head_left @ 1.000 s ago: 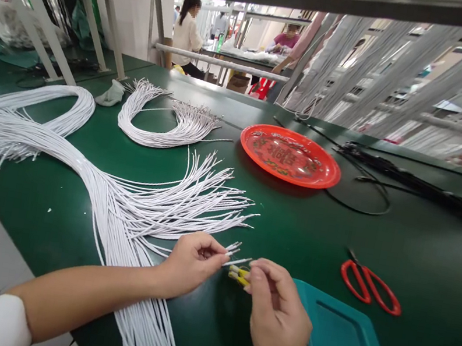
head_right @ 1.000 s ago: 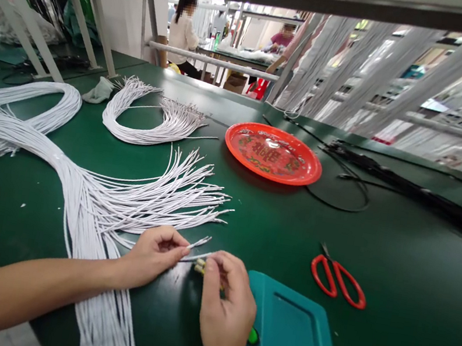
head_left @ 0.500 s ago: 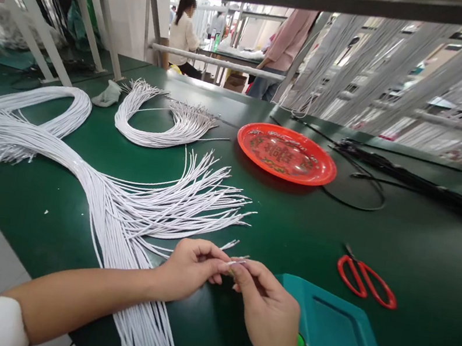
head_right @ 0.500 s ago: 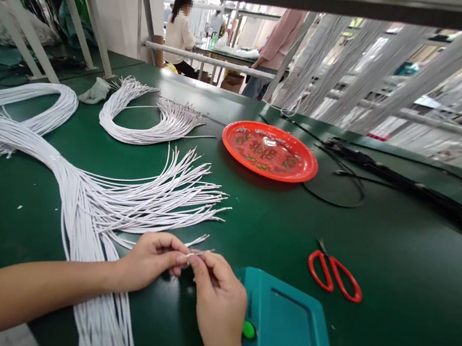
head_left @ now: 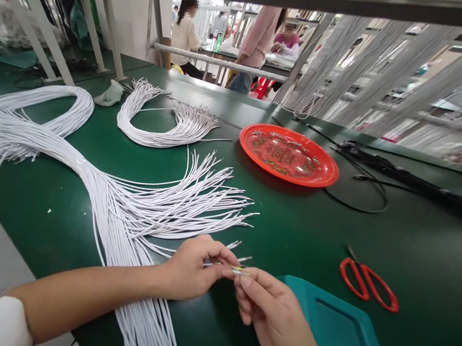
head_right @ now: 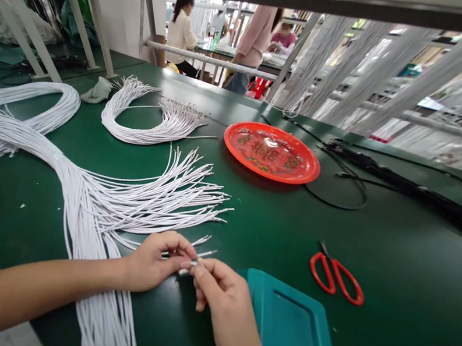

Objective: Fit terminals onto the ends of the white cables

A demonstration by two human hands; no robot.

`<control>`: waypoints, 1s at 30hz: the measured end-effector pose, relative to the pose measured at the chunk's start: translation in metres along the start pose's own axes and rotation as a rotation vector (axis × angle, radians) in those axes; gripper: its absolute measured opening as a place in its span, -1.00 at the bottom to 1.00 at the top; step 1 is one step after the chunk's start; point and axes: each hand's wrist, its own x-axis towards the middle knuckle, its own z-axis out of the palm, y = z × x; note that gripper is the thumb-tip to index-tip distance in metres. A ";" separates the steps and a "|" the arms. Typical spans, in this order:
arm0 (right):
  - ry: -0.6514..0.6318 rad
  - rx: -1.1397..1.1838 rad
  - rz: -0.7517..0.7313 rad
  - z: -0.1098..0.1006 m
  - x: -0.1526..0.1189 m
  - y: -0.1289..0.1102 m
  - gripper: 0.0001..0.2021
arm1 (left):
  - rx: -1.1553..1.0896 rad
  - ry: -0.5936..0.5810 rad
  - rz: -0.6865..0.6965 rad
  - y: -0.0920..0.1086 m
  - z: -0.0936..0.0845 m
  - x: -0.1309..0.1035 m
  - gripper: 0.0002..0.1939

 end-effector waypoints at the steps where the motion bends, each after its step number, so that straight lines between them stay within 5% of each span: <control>1: -0.039 0.165 0.097 0.001 0.000 -0.001 -0.72 | 0.045 -0.008 0.019 0.000 -0.001 0.000 -0.82; 4: -0.094 0.483 0.273 0.005 0.001 -0.002 -0.72 | -0.058 -0.054 -0.006 -0.002 0.000 -0.001 -0.76; 7: -0.073 0.476 0.282 0.007 0.000 0.001 -0.71 | -0.248 -0.050 -0.062 -0.004 0.003 -0.001 -0.72; 15: 0.210 -0.191 0.005 -0.002 -0.008 0.002 -0.56 | -0.335 -0.073 -0.096 -0.006 0.008 -0.003 -0.67; 19: 0.210 -0.562 -0.251 -0.002 -0.008 -0.004 -0.73 | -0.267 -0.102 -0.079 -0.012 0.010 -0.006 -0.66; 25: 0.487 -0.982 -0.555 -0.031 -0.010 0.004 -0.75 | -0.240 -0.113 -0.126 -0.018 0.007 -0.001 -0.57; 30: 0.236 -1.416 -0.725 -0.046 -0.004 0.016 -0.73 | -0.204 -0.215 -0.155 -0.020 0.007 0.001 -0.51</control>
